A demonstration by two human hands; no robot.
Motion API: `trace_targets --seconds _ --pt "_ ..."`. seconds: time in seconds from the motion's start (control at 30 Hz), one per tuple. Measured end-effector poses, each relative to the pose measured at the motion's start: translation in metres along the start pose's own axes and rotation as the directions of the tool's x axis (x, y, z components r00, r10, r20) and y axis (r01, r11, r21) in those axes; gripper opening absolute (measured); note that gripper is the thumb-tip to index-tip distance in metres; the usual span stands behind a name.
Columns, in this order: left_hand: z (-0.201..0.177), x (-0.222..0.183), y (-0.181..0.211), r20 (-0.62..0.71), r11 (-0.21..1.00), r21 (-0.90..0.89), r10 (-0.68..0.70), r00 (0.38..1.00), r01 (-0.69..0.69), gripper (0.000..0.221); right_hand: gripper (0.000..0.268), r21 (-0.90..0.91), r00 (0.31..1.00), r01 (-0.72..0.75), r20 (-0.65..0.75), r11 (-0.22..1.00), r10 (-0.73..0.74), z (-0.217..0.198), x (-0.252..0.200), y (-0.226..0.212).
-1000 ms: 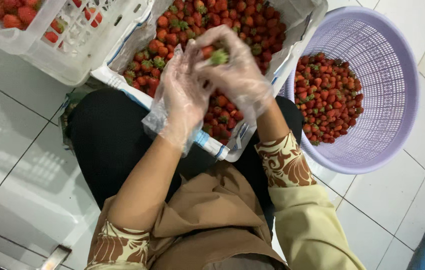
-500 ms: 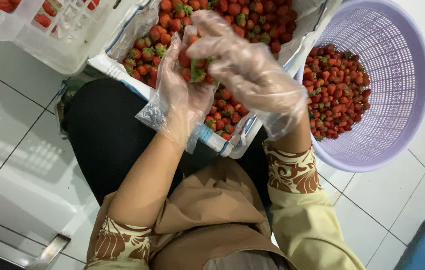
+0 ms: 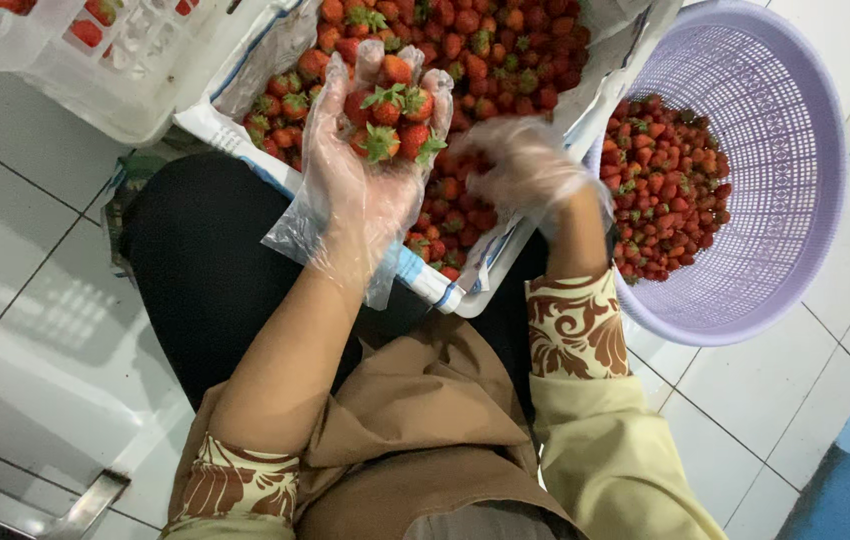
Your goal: The person sits on the floor and sorts strawberries by hand, picking them from a white crate and placing them into a purple colander. The person wears disposable gloves and handles the fruit one at a time or in small handfuls.
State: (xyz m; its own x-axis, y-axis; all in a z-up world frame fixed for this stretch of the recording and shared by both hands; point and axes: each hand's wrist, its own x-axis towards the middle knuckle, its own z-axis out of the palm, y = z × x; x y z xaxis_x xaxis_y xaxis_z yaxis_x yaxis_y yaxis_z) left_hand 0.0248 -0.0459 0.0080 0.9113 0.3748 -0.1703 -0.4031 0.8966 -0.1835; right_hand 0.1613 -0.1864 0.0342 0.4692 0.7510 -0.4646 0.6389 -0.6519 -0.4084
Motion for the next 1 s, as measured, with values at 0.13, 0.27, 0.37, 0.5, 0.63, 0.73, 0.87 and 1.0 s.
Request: trace_targets --seconds 0.13,0.27,0.37,0.5,0.63,0.73,0.87,1.0 --pt "-0.003 -0.002 0.006 0.147 1.000 0.019 -0.022 0.989 0.019 0.028 0.038 -0.309 0.987 -0.094 0.095 0.946 0.130 0.017 0.011 -0.012" --pt "-0.005 0.000 0.008 0.159 1.000 0.013 -0.008 0.987 0.006 0.028 0.039 -0.415 0.992 -0.033 0.098 0.909 0.080 0.018 0.018 -0.008" --pt "-0.007 0.002 0.009 0.214 1.000 0.016 -0.008 0.977 0.005 0.028 0.045 -0.432 0.995 -0.025 0.078 0.901 0.065 0.020 0.019 -0.003" --pt "-0.007 0.001 0.008 0.207 1.000 0.014 -0.010 0.978 0.007 0.030 0.037 -0.483 0.999 0.047 0.028 0.874 -0.038 0.023 0.019 -0.005" --pt "-0.006 -0.003 0.006 0.142 0.999 0.040 0.029 0.989 -0.035 0.030 0.031 -0.532 0.998 0.026 0.067 0.846 0.012 0.019 0.019 -0.016" --pt "-0.005 -0.001 0.007 0.093 0.999 0.036 0.026 0.995 -0.029 0.030 0.027 -0.581 0.997 -0.024 0.047 0.814 0.063 0.019 0.019 -0.027" --pt "-0.006 0.001 0.007 0.130 1.000 0.008 0.011 0.991 -0.012 0.030 0.017 -0.479 0.983 -0.111 0.077 0.870 0.168 0.012 0.012 -0.028" --pt "-0.007 0.001 0.008 0.108 1.000 -0.019 0.006 0.994 -0.004 0.030 0.019 -0.110 0.982 -0.173 -0.098 0.979 0.162 -0.004 0.006 -0.015"
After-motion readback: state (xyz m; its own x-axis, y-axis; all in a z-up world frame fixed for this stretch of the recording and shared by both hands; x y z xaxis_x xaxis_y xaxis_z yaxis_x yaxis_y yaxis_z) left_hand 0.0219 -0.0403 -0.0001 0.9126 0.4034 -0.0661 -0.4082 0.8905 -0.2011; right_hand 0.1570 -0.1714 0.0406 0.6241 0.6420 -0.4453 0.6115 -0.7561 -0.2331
